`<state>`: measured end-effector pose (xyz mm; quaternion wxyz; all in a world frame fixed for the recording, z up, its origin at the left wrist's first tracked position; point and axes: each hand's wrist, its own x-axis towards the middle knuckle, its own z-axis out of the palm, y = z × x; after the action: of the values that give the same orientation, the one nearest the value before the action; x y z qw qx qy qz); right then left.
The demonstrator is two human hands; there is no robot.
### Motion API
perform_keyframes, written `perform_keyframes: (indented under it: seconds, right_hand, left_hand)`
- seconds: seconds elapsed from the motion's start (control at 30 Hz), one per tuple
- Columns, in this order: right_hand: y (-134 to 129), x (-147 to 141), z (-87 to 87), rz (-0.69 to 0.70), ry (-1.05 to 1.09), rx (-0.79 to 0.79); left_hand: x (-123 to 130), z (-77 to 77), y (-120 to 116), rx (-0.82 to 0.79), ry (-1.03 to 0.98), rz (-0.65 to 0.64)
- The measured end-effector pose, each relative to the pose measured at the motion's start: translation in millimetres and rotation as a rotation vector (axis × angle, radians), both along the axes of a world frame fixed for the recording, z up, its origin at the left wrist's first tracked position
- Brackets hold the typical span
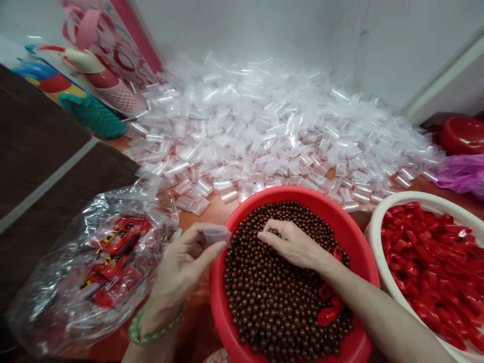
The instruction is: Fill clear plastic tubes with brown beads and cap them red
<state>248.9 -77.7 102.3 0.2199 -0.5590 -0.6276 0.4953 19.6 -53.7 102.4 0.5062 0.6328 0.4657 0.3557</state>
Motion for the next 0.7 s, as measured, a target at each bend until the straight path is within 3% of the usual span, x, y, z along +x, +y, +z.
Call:
perform_keyframes:
  seconds: [0.1, 0.23, 0.37, 0.5, 0.7]
  right_hand:
    - [4.8, -1.5, 6.6, -0.303, 0.619, -0.209]
    - [6.0, -9.9, 26.4, -0.568, 0.969, -0.278]
    - [4.8, -20.0, 38.4, -0.715, 1.054, -0.268]
    - [4.4, -24.5, 32.6, -0.701, 1.081, -0.276]
    - [7.2, -19.6, 22.9, -0.720, 1.112, -0.268]
  left_hand:
    - [23.1, 13.6, -16.8, -0.035, 0.016, -0.197]
    - [41.2, 11.8, -27.5, -0.087, 0.106, -0.317]
    - [49.1, 9.5, -29.1, -0.141, 0.139, -0.356]
    - [54.3, 8.4, -27.5, -0.156, 0.094, -0.380]
    - [50.6, -0.9, -23.1, -0.256, -0.144, -0.185]
